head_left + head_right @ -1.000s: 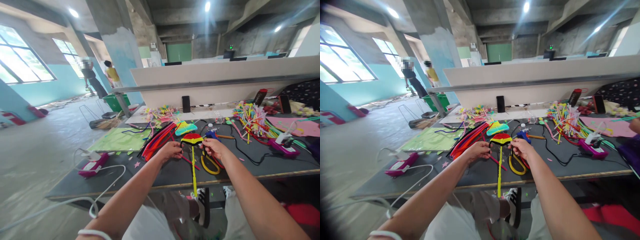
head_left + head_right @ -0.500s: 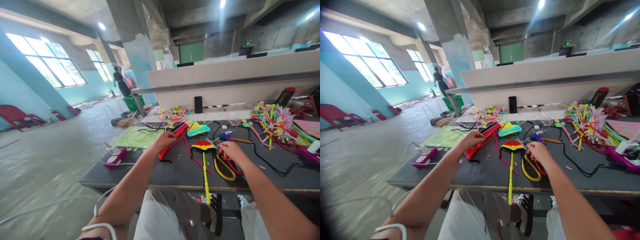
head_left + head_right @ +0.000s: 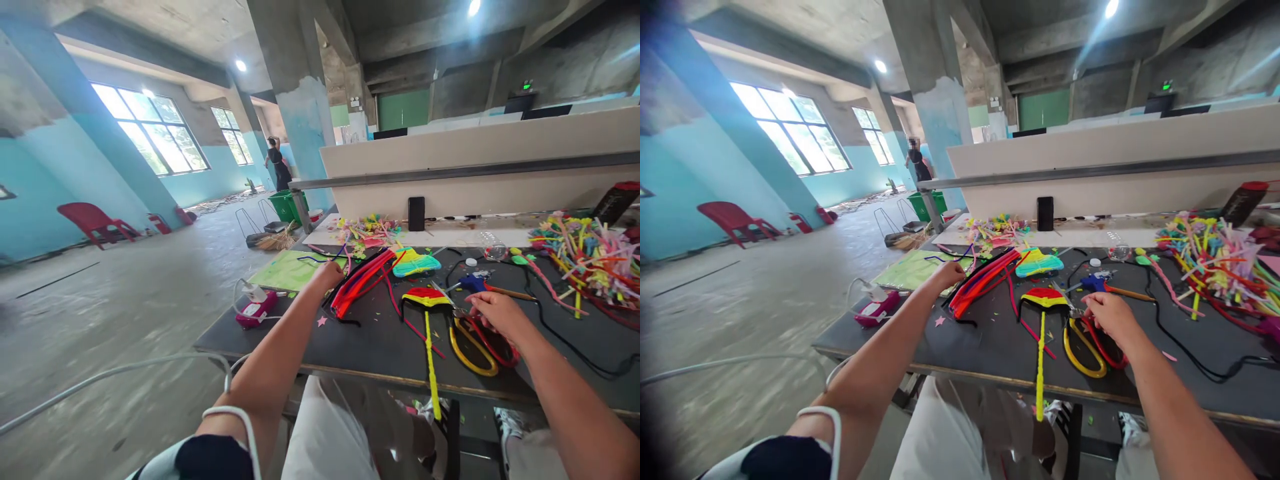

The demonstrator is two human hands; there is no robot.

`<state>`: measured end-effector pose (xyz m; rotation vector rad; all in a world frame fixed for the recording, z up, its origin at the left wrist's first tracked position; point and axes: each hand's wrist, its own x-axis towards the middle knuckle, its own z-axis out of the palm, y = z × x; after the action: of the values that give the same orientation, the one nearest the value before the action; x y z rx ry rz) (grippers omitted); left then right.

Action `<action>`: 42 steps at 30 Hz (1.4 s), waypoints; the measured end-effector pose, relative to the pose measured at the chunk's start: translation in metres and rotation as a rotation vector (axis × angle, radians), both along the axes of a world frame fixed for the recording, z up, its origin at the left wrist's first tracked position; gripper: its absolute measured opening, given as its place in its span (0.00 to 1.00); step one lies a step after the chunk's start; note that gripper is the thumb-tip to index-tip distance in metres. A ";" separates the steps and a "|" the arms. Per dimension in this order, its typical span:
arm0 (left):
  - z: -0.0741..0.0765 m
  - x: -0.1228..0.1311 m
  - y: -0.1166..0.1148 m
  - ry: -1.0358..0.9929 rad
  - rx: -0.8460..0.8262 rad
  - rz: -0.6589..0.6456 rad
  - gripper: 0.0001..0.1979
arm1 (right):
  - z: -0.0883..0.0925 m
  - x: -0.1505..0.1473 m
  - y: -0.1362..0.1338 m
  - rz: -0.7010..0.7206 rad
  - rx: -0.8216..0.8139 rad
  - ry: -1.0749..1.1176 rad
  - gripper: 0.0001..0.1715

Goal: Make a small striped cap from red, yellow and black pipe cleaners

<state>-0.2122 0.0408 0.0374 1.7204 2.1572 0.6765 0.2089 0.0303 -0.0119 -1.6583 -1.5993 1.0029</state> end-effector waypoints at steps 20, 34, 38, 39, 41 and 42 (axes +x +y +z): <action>0.002 0.014 0.014 -0.407 -0.040 0.000 0.08 | -0.001 0.000 0.002 -0.006 0.124 -0.112 0.14; 0.069 0.013 -0.001 -0.625 0.431 -0.144 0.09 | 0.001 0.000 0.003 -0.019 0.165 -0.091 0.14; 0.075 0.064 -0.034 -0.460 0.701 -0.366 0.07 | 0.015 -0.009 -0.015 0.099 0.198 0.147 0.13; 0.071 0.081 -0.044 -0.387 0.643 -0.452 0.07 | 0.020 -0.013 -0.022 0.167 0.185 0.266 0.14; 0.060 0.114 -0.062 -0.231 0.542 -0.593 0.05 | 0.030 -0.021 -0.038 0.344 0.126 0.532 0.19; 0.052 0.129 -0.068 -0.186 0.486 -0.668 0.05 | 0.034 -0.025 -0.046 0.406 0.113 0.647 0.20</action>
<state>-0.0831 -0.0274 0.0899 2.3219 1.2173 1.1480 0.1844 -0.0152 0.0223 -0.8078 -1.5130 1.4368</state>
